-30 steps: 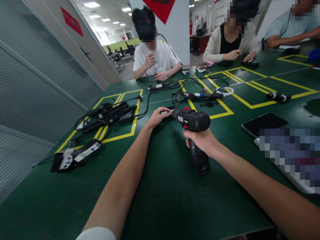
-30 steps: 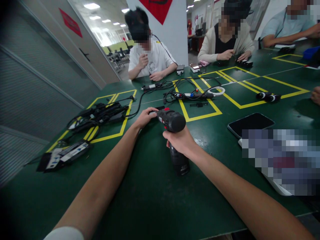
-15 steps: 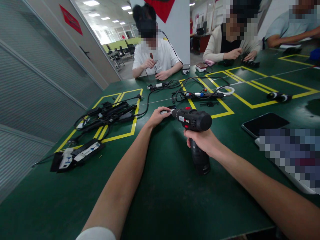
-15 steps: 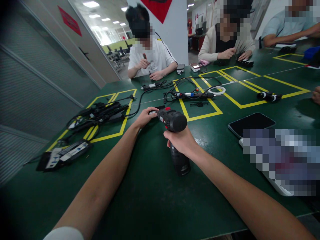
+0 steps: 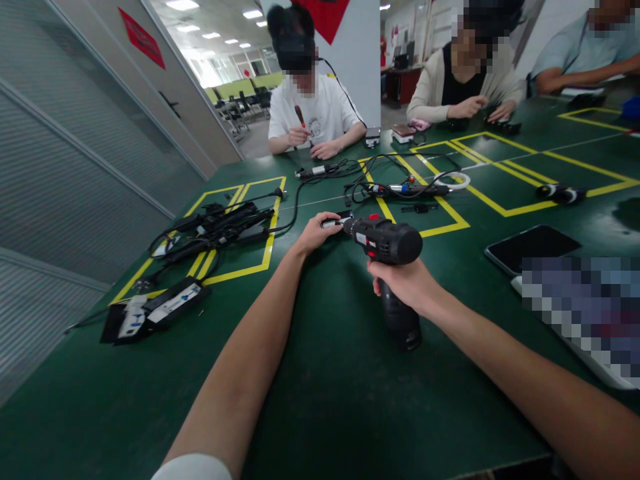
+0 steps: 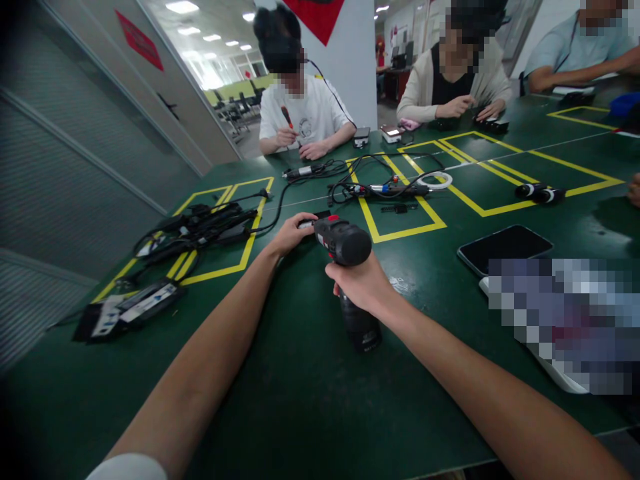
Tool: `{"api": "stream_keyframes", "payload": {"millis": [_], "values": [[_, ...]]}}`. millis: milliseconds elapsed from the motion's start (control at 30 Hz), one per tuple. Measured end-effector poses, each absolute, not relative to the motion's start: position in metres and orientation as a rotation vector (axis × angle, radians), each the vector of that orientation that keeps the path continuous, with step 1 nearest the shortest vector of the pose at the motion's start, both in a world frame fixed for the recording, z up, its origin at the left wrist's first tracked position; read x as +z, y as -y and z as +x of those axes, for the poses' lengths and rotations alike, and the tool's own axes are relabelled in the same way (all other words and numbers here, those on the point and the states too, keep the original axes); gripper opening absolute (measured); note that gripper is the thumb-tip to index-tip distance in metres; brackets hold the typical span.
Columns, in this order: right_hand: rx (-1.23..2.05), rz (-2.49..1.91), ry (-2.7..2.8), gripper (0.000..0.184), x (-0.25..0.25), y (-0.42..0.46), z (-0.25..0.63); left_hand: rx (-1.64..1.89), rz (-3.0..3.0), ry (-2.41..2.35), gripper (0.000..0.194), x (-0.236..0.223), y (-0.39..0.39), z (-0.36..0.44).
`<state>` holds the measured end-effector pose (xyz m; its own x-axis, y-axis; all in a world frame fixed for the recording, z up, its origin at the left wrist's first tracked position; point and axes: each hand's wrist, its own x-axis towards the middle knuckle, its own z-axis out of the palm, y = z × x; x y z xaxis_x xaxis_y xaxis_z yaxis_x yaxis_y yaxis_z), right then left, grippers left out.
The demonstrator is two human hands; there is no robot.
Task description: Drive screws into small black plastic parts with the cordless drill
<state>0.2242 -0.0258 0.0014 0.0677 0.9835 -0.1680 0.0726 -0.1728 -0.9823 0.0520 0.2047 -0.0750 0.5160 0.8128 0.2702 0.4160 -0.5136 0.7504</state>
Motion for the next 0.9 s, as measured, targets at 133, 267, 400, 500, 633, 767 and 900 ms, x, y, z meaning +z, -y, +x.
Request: {"api": "stream_keyframes", "payload": {"millis": [133, 267, 400, 500, 633, 767, 900], "values": [[1.25, -1.426, 1.131, 0.005, 0.0038, 0.0265, 0.2237, 0.825, 2.138, -1.015, 0.041, -0.0755, -0.2053, 0.052], [1.254, -1.416, 1.134, 0.005, 0.0025, 0.0263, 0.2238, 0.826, 2.151, -1.004, 0.041, -0.0739, -0.2045, 0.0523], [1.243, -1.433, 1.146, 0.007, 0.0015, 0.0261, 0.2238, 0.816, 2.143, -1.016, 0.04, -0.0727, -0.2039, 0.0526], [1.25, -1.411, 1.14, 0.005, 0.0021, 0.0262, 0.2238, 0.814, 2.134, -1.009, 0.041, -0.0731, -0.2042, 0.0524], [1.253, -1.424, 1.122, 0.004, 0.0034, 0.0265, 0.2235, 0.83, 2.141, -0.98, 0.04, -0.0747, -0.2051, 0.0518], [1.239, -1.444, 1.124, 0.007, 0.0038, 0.0265, 0.2233, 0.825, 2.149, -0.998, 0.038, -0.0747, -0.2049, 0.0521], [1.253, -1.436, 1.123, 0.005, 0.0044, 0.0265, 0.2236, 0.809, 2.144, -1.013, 0.038, -0.073, -0.2035, 0.0524]]}}
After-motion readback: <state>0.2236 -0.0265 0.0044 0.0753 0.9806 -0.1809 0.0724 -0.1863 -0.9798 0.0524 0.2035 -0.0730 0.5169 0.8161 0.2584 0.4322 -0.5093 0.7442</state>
